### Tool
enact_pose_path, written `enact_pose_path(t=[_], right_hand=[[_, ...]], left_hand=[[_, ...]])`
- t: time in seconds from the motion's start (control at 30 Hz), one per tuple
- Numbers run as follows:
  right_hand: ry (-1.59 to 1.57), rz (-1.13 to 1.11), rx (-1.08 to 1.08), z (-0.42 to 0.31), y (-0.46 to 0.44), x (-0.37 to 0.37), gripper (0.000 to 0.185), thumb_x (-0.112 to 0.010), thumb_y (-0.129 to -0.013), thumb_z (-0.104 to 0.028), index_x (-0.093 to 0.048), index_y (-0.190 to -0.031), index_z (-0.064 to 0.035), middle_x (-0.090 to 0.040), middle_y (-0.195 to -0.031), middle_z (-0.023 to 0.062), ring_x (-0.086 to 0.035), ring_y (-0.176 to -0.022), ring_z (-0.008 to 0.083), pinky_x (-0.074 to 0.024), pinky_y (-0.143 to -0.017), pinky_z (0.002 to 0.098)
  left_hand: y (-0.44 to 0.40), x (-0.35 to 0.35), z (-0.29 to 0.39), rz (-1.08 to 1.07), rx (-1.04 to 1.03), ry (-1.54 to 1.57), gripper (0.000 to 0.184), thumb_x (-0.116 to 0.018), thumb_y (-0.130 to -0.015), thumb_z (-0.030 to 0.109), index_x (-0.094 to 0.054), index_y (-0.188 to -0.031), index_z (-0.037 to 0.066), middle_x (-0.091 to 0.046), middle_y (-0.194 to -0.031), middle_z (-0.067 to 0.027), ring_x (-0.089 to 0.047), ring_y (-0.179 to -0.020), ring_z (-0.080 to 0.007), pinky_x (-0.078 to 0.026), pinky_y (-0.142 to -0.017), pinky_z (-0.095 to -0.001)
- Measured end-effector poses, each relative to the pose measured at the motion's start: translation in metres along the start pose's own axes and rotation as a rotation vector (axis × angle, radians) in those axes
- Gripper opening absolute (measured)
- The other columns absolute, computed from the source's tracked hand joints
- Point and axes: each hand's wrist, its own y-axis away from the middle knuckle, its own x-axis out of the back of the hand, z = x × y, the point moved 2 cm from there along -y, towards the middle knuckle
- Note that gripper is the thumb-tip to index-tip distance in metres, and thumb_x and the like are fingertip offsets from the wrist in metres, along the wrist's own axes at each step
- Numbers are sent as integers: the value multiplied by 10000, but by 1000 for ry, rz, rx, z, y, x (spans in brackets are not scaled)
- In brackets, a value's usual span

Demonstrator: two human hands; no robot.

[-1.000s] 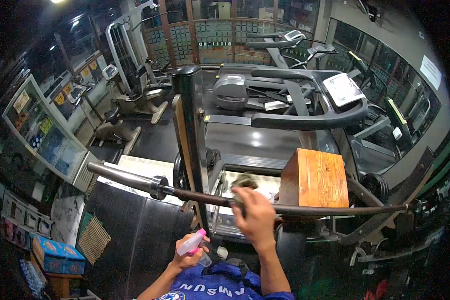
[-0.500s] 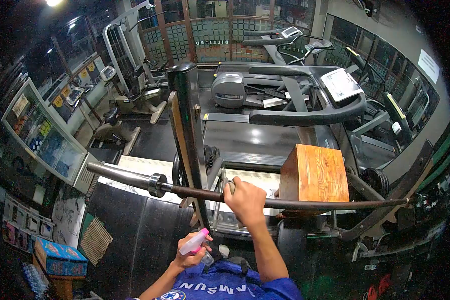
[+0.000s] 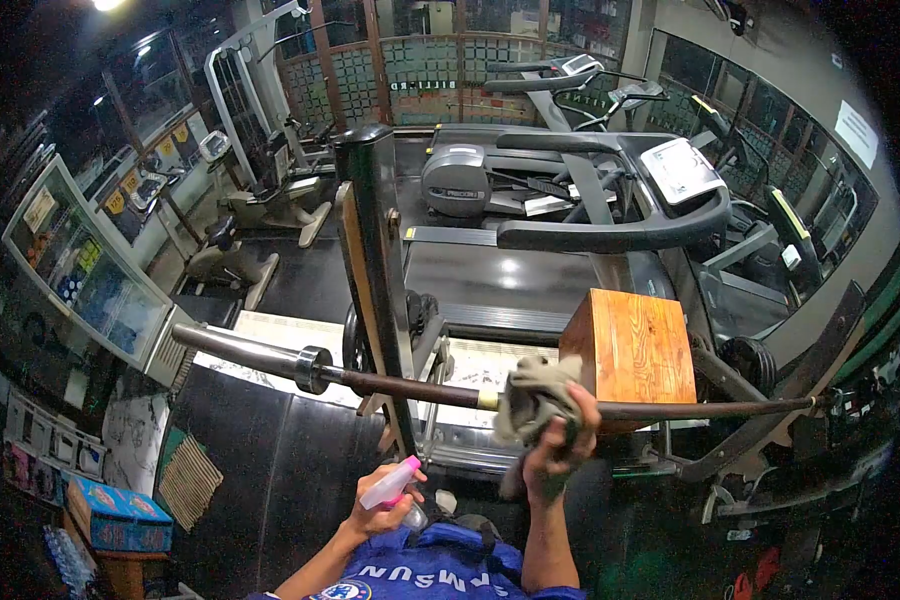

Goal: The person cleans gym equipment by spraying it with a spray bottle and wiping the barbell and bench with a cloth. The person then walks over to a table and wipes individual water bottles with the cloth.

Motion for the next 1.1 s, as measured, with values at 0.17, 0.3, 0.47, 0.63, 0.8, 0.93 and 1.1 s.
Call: enact_pose_path(t=[0.17,0.3,0.47,0.63,0.8,0.93,1.1], right_hand=[[894,-702,110,7,-11,-41,251,-651,-820,-219,-674,-1049,-118,-682,-1003,124,-639,-951,308,-475,-874,438],[1045,-839,-255,8,-37,-52,336,-562,-873,-359,-714,-983,-80,-700,-865,191,-679,-848,357,-500,-830,466],[1113,-1009,-414,31,-56,-57,466,-492,-872,-447,-739,-986,-68,-691,-937,250,-669,-933,399,-513,-856,468],[926,-779,-113,17,-29,-45,319,-613,-844,-309,-709,-1062,-97,-699,-1032,169,-659,-985,349,-495,-897,420],[641,-584,473,22,10,-8,396,-724,-775,-160,-653,-1164,-131,-673,-1121,97,-652,-995,283,-475,-948,449],[31,-269,-266,15,15,24,302,-593,-964,-243,-613,-1206,-63,-663,-1104,112,-619,-1013,208,-486,-935,380],[412,-170,90,-6,-17,25,322,-606,-927,-238,-621,-1199,-67,-650,-1127,118,-600,-1075,240,-456,-970,403]], left_hand=[[1,-8,3,-32,56,38,391,-637,-798,29,-583,-1177,-47,-694,-1014,-117,-713,-725,-171,-575,-701,-292],[-2,-10,4,-25,15,-1,400,-633,-797,19,-579,-1188,-48,-693,-1010,-118,-710,-728,-170,-576,-706,-295],[3,-8,2,-42,39,48,395,-612,-815,-18,-553,-1203,-67,-663,-1065,-166,-708,-773,-191,-587,-703,-298],[7,-6,-7,-55,61,73,401,-616,-825,-22,-535,-1215,-71,-648,-1086,-194,-705,-792,-203,-591,-700,-300],[2,-9,-6,-13,89,96,413,-631,-799,20,-575,-1201,-54,-696,-1020,-117,-718,-741,-166,-580,-715,-291],[-4,-12,-8,-43,66,62,420,-638,-792,26,-581,-1202,-47,-696,-1014,-114,-717,-733,-170,-579,-711,-294],[-7,-15,-7,-40,76,59,413,-642,-784,26,-598,-1189,-45,-697,-1007,-118,-711,-721,-169,-576,-716,-298]])
